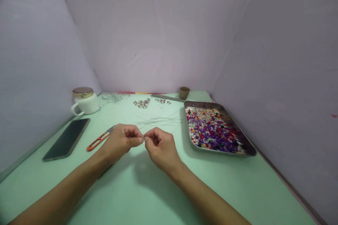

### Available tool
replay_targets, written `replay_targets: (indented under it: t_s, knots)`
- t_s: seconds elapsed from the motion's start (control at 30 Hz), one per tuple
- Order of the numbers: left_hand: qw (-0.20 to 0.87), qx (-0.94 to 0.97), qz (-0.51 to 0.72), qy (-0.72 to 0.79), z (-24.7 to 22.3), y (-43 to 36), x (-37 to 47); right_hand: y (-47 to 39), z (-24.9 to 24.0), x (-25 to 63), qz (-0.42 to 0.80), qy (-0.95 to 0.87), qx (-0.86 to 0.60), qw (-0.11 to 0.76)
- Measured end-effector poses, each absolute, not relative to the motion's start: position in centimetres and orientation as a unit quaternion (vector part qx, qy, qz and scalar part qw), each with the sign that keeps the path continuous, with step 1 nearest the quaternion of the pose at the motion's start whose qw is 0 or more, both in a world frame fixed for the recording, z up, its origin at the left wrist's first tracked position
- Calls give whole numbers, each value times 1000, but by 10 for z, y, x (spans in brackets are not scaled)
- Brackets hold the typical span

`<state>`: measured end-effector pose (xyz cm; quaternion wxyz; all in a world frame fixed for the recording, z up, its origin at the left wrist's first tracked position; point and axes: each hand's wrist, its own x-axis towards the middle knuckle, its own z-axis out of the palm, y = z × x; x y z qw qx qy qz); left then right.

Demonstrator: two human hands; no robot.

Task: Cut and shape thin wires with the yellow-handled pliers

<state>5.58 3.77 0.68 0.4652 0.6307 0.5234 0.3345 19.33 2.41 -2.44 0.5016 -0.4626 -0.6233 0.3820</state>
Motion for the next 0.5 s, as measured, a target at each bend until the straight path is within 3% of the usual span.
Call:
replay_targets:
  t_s: [0.5]
  knots:
    - [453, 717, 237, 474, 24, 36, 44, 18, -20, 194, 365, -693, -435, 444]
